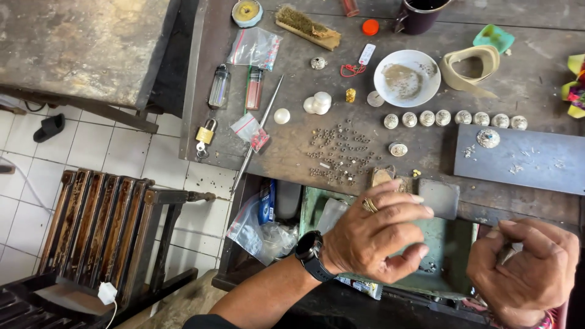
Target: A person uses tweezers and pliers to precisely place small jewelry components and stones onto silver bases at a workbench.
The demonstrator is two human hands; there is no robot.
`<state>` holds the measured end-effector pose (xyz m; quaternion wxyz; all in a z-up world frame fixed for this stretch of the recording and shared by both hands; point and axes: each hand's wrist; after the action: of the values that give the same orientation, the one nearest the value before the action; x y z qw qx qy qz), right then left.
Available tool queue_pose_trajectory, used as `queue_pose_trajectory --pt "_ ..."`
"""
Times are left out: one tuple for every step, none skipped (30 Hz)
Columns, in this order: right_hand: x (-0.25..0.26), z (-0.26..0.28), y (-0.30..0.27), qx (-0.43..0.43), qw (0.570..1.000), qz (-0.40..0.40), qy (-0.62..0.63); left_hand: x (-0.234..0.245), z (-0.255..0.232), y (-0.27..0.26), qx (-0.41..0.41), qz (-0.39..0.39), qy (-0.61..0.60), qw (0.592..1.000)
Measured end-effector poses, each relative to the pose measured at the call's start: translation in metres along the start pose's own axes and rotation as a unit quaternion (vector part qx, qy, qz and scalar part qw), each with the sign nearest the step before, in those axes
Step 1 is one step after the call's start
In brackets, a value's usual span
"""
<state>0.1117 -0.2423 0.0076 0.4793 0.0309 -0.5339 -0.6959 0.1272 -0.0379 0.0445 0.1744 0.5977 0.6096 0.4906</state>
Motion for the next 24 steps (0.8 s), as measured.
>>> queue_pose_trajectory --pt "0.001 0.002 -0.002 -0.021 1.0 0.01 -0.013 0.002 -0.003 0.001 -0.003 0.0 -0.004 1.0" --pt "-0.001 0.0 -0.003 -0.02 1.0 0.011 -0.012 0.002 -0.003 0.001 -0.003 -0.001 -0.003 1.0" --pt "-0.002 -0.001 -0.004 -0.019 1.0 0.008 -0.015 0.001 -0.004 0.001 -0.005 0.003 -0.014 1.0" --pt "-0.002 -0.002 -0.005 -0.018 1.0 0.005 -0.017 0.001 -0.006 0.001 -0.006 0.007 -0.025 1.0" --pt "-0.003 0.0 -0.004 -0.018 1.0 0.005 -0.017 0.001 -0.006 0.001 -0.006 0.007 -0.024 1.0" --pt "-0.004 0.002 -0.003 -0.026 1.0 0.0 -0.004 0.0 -0.007 0.001 -0.005 0.005 -0.026 1.0" --pt "-0.004 0.004 -0.002 -0.035 0.999 -0.005 0.008 -0.001 -0.008 0.0 -0.004 0.004 -0.028 1.0" --pt "-0.004 0.004 -0.003 -0.036 0.999 -0.005 0.009 0.0 -0.009 0.001 -0.004 0.004 -0.028 1.0" --pt "-0.004 0.004 -0.003 -0.034 0.999 -0.006 0.009 0.001 -0.009 0.002 -0.007 0.003 -0.029 1.0" --pt "-0.004 0.004 -0.003 -0.032 0.999 -0.007 0.01 0.001 -0.009 0.003 -0.011 0.001 -0.029 1.0" --pt "-0.004 0.005 -0.003 -0.032 0.999 -0.007 0.01 0.001 -0.008 0.002 -0.011 0.001 -0.029 1.0" --pt "-0.003 0.007 -0.002 -0.04 0.999 -0.002 0.005 0.0 -0.008 0.002 -0.008 0.002 -0.036 0.999" --pt "-0.003 0.009 -0.002 -0.047 0.999 0.002 0.0 0.0 -0.007 0.001 -0.006 0.003 -0.043 0.999" --pt "-0.001 0.007 -0.001 -0.047 0.999 0.001 0.0 0.0 -0.008 0.002 -0.007 0.003 -0.043 0.999" --pt "0.001 0.005 -0.001 -0.075 0.997 0.03 -0.007 0.001 -0.008 0.002 -0.001 0.002 -0.047 0.999" --pt "0.002 0.004 -0.001 -0.103 0.993 0.058 -0.014 0.001 -0.008 0.003 0.004 0.001 -0.05 0.999" --pt "0.001 0.001 0.0 -0.103 0.993 0.056 -0.016 0.001 -0.008 0.003 0.002 0.002 -0.053 0.999" --pt "-0.001 -0.002 0.002 -0.054 0.997 0.049 0.005 0.001 -0.008 0.002 0.003 0.006 -0.05 0.999" --pt "-0.002 -0.005 0.003 -0.004 0.999 0.041 0.024 0.001 -0.008 0.002 0.003 0.011 -0.048 0.999" --pt "-0.002 -0.004 0.003 -0.005 0.999 0.039 0.02 0.001 -0.008 0.001 0.001 0.012 -0.052 0.999" --pt "-0.001 -0.003 0.003 -0.003 0.999 0.035 0.009 0.001 -0.008 0.001 -0.001 0.014 -0.042 0.999" --pt "0.0 -0.002 0.002 0.0 1.0 0.03 -0.001 0.0 -0.008 0.0 -0.004 0.017 -0.032 0.999" --pt "-0.002 0.002 0.006 -0.003 1.0 0.028 -0.007 0.001 -0.008 0.001 -0.006 0.019 -0.038 0.999" --pt "-0.003 0.006 0.009 0.004 1.0 0.02 0.004 0.001 -0.008 0.002 -0.003 0.019 -0.04 0.999"
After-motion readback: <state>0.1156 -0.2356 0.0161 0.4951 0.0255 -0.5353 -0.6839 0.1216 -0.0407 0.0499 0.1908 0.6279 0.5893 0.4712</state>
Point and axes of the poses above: each hand's wrist, its own y-axis towards the middle knuckle, its own x-axis out of the back of the hand, z = x × y, and after that the axes turned 5 degrees about -z, right-handed
